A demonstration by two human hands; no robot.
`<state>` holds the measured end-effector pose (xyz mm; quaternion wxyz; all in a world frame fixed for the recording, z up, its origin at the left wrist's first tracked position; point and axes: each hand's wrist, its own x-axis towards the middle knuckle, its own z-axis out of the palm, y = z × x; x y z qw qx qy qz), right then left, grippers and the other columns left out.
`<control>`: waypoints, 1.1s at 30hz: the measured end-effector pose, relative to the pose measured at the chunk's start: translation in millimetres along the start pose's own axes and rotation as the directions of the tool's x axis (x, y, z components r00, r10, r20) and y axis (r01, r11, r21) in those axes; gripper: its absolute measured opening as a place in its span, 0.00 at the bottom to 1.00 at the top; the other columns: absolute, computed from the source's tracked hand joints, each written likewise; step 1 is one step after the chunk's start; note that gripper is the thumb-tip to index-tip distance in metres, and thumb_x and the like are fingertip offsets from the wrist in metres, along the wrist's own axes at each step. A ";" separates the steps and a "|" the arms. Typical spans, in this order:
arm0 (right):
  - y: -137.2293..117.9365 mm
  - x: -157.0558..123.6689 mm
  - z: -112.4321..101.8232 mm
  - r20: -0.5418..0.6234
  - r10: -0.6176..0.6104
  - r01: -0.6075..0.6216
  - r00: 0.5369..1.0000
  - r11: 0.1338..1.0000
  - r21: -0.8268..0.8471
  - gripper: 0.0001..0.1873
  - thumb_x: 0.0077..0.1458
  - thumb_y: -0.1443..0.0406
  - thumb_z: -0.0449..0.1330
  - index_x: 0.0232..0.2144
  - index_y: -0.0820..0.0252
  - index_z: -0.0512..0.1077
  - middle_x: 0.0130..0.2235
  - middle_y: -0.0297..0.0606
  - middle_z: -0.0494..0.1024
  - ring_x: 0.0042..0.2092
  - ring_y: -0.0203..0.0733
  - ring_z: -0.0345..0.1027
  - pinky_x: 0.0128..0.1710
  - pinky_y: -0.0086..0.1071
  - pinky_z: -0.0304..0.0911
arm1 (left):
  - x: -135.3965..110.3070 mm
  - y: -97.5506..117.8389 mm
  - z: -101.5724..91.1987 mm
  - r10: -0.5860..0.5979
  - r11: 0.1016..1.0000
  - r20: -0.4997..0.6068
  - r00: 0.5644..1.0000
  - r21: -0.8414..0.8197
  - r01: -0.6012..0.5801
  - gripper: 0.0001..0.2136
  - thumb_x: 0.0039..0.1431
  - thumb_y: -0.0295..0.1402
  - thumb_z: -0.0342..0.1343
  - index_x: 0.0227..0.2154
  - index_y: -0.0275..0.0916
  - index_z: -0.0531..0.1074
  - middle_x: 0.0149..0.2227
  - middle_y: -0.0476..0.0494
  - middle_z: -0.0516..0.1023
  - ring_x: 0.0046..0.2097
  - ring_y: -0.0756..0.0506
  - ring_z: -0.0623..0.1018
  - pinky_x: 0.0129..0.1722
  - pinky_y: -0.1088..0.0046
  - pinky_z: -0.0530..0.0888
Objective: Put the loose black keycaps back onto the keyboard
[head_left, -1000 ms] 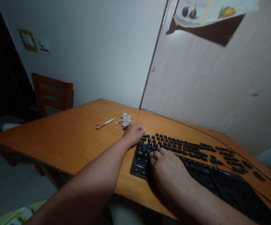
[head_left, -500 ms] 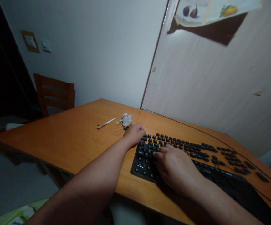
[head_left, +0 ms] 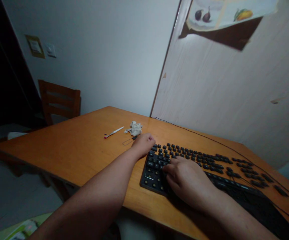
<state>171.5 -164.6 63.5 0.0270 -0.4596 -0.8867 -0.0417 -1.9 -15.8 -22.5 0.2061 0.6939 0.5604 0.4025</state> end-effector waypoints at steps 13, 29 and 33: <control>3.2 3.9 1.2 -0.009 0.008 -0.008 1.000 1.000 0.014 0.12 0.55 0.68 0.53 0.31 0.56 0.78 0.33 0.37 0.77 0.37 0.42 0.68 0.39 0.33 0.58 | 0.3 2.7 -3.1 -0.002 1.000 0.014 1.000 -0.016 0.002 0.09 0.54 0.36 0.52 0.28 0.38 0.75 0.27 0.48 0.75 0.29 0.49 0.70 0.27 0.75 0.61; 78.6 20.2 -6.1 -0.162 0.423 -0.391 0.891 0.899 0.199 0.16 0.59 0.61 0.53 0.43 0.57 0.77 0.39 0.41 0.81 0.41 0.44 0.72 0.40 0.34 0.62 | 4.9 -8.4 5.4 0.010 0.996 0.007 1.000 -0.088 -0.009 0.08 0.54 0.35 0.52 0.26 0.37 0.73 0.26 0.49 0.74 0.29 0.50 0.70 0.26 0.76 0.60; 88.9 32.8 -8.4 -0.113 0.445 -0.425 0.888 0.890 0.162 0.14 0.56 0.61 0.56 0.40 0.56 0.78 0.39 0.42 0.81 0.41 0.46 0.72 0.38 0.34 0.61 | 5.5 -10.4 5.8 0.016 0.996 0.028 0.999 -0.088 -0.014 0.08 0.54 0.35 0.51 0.27 0.37 0.73 0.25 0.50 0.73 0.28 0.50 0.70 0.26 0.76 0.60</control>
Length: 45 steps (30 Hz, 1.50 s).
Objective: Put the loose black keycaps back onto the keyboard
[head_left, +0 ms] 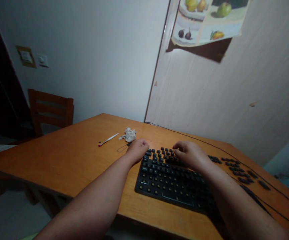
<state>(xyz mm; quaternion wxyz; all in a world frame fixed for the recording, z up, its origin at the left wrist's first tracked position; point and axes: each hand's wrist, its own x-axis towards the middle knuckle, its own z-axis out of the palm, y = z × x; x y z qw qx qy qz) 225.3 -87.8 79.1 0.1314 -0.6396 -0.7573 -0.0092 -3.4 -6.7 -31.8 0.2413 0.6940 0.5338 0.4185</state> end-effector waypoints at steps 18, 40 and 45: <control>4.9 85.8 40.5 0.396 0.049 -0.013 0.917 0.996 -0.093 0.16 0.63 0.58 0.58 0.49 0.59 0.71 0.51 0.42 0.73 0.47 0.44 0.70 0.46 0.43 0.68 | -3.3 6.5 -4.9 -0.003 1.000 -0.007 1.000 0.022 0.003 0.09 0.54 0.36 0.52 0.27 0.37 0.73 0.26 0.49 0.74 0.29 0.50 0.70 0.27 0.76 0.60; 13.3 103.8 58.0 0.441 0.013 0.021 0.897 0.997 -0.072 0.16 0.63 0.59 0.58 0.50 0.59 0.70 0.52 0.42 0.72 0.49 0.45 0.69 0.48 0.44 0.68 | -4.9 10.6 -5.5 -0.018 0.999 -0.013 1.000 0.035 0.018 0.09 0.55 0.36 0.52 0.27 0.38 0.74 0.27 0.49 0.75 0.29 0.50 0.71 0.27 0.76 0.61; 12.2 103.3 59.5 0.440 0.017 0.013 0.898 0.998 -0.066 0.16 0.63 0.59 0.58 0.50 0.59 0.70 0.52 0.42 0.72 0.48 0.45 0.69 0.47 0.44 0.68 | -5.6 11.4 -6.2 -0.020 0.998 -0.020 1.000 0.051 0.021 0.09 0.55 0.36 0.52 0.27 0.38 0.74 0.26 0.48 0.75 0.29 0.49 0.70 0.27 0.76 0.60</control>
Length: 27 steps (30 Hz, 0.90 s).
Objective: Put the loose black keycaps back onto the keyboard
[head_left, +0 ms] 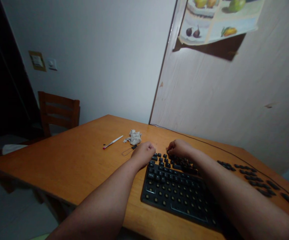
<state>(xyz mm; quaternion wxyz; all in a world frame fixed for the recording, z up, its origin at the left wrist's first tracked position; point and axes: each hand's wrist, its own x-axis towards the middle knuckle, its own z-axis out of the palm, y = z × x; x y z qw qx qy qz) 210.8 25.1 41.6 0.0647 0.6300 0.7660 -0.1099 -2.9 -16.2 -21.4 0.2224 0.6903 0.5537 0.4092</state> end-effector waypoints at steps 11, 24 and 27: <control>2.1 3.2 3.3 -0.012 0.034 -0.033 0.999 0.998 0.060 0.16 0.62 0.59 0.58 0.50 0.61 0.70 0.50 0.42 0.73 0.47 0.44 0.70 0.46 0.43 0.69 | 0.2 1.0 -0.3 0.003 1.000 0.008 1.000 0.026 -0.003 0.09 0.55 0.36 0.52 0.28 0.38 0.74 0.27 0.48 0.76 0.30 0.49 0.71 0.27 0.75 0.60; -4.8 -31.8 -11.8 -0.203 -0.078 0.113 0.976 0.980 0.164 0.08 0.53 0.61 0.63 0.33 0.60 0.76 0.31 0.37 0.78 0.33 0.38 0.69 0.32 0.29 0.60 | 1.6 -2.6 2.3 -0.009 1.000 0.020 1.000 -0.008 0.009 0.09 0.55 0.37 0.52 0.28 0.38 0.74 0.27 0.48 0.75 0.29 0.49 0.70 0.27 0.75 0.60; -10.2 -58.8 -11.1 -0.198 -0.164 0.203 0.966 0.958 0.201 0.07 0.52 0.61 0.61 0.31 0.59 0.75 0.29 0.35 0.78 0.30 0.37 0.68 0.28 0.28 0.57 | 1.0 -0.7 1.4 -0.011 1.000 0.014 1.000 -0.009 0.011 0.09 0.54 0.37 0.53 0.27 0.38 0.74 0.28 0.47 0.76 0.30 0.49 0.70 0.28 0.75 0.61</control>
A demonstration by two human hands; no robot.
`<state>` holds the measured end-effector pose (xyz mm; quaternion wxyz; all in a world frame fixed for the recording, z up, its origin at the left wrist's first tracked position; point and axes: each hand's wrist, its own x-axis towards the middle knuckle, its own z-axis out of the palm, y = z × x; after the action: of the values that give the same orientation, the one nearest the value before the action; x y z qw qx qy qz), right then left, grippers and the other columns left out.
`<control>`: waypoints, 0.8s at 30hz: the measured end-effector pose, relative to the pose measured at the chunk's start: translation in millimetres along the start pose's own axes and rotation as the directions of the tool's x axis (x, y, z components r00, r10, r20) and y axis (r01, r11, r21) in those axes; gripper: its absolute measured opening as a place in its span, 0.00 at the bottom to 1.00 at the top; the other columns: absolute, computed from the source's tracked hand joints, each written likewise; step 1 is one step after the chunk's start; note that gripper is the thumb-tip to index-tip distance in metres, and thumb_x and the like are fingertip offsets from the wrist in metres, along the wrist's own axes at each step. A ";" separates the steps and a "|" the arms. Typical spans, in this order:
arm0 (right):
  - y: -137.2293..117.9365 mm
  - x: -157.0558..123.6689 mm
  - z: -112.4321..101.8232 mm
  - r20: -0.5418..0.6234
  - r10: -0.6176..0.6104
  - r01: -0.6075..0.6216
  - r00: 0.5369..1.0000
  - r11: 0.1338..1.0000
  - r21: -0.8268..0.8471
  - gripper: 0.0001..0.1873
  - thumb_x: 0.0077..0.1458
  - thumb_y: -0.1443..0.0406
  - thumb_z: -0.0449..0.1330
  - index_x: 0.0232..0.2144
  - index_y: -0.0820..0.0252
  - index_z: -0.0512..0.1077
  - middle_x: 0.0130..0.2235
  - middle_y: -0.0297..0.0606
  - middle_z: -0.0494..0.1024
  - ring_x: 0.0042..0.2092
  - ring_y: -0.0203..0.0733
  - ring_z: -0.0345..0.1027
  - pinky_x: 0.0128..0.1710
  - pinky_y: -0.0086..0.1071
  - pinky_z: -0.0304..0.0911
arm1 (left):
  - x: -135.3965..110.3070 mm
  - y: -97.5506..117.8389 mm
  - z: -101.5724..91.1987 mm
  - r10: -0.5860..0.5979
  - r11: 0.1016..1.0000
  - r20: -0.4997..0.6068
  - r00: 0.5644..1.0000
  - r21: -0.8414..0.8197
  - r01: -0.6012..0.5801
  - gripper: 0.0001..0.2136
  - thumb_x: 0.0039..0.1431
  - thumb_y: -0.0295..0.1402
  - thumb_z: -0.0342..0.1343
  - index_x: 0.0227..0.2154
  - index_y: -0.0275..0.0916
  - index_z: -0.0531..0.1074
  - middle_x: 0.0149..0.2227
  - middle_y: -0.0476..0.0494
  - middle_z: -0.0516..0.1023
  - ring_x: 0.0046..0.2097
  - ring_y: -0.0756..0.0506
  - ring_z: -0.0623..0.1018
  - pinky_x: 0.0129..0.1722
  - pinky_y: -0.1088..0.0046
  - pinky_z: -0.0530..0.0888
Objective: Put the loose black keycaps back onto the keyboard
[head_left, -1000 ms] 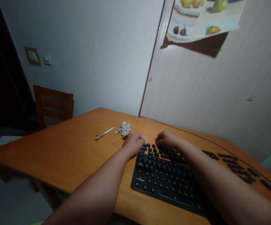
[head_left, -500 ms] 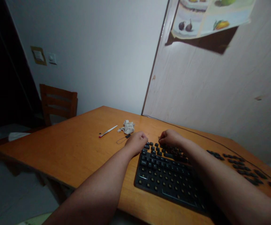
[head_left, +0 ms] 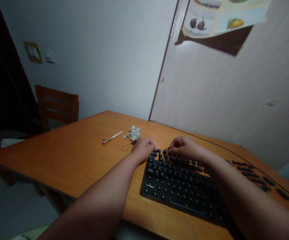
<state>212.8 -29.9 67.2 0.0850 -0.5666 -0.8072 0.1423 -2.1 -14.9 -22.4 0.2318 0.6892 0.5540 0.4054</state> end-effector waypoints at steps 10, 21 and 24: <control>-33.8 -78.5 10.7 0.007 -0.216 0.216 0.976 0.976 -0.029 0.04 0.52 0.63 0.62 0.32 0.56 0.73 0.33 0.34 0.74 0.35 0.39 0.65 0.32 0.30 0.56 | -2.1 5.0 -2.9 0.010 1.000 -0.001 1.000 0.007 -0.010 0.09 0.55 0.37 0.52 0.27 0.38 0.73 0.28 0.47 0.76 0.30 0.48 0.71 0.29 0.75 0.61; -42.7 -92.0 24.9 0.015 -0.219 0.219 0.976 0.966 -0.139 0.03 0.55 0.63 0.61 0.33 0.54 0.75 0.35 0.37 0.73 0.41 0.43 0.64 0.38 0.32 0.57 | -0.5 0.3 -0.3 0.008 1.000 0.003 1.000 0.024 -0.008 0.10 0.55 0.37 0.52 0.28 0.38 0.75 0.28 0.47 0.76 0.30 0.49 0.70 0.27 0.75 0.61; -44.0 -92.6 26.0 0.010 -0.220 0.219 0.975 0.963 -0.155 0.03 0.55 0.63 0.61 0.33 0.54 0.74 0.36 0.38 0.73 0.42 0.44 0.64 0.38 0.33 0.57 | -0.5 -0.3 0.1 0.011 1.000 0.002 1.000 0.026 -0.011 0.09 0.55 0.36 0.52 0.28 0.38 0.75 0.27 0.48 0.76 0.29 0.49 0.70 0.27 0.75 0.60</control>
<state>197.7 -134.3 59.2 0.0586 -0.4791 -0.8733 0.0666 -2.2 -15.3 -22.8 0.2211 0.6956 0.5551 0.3989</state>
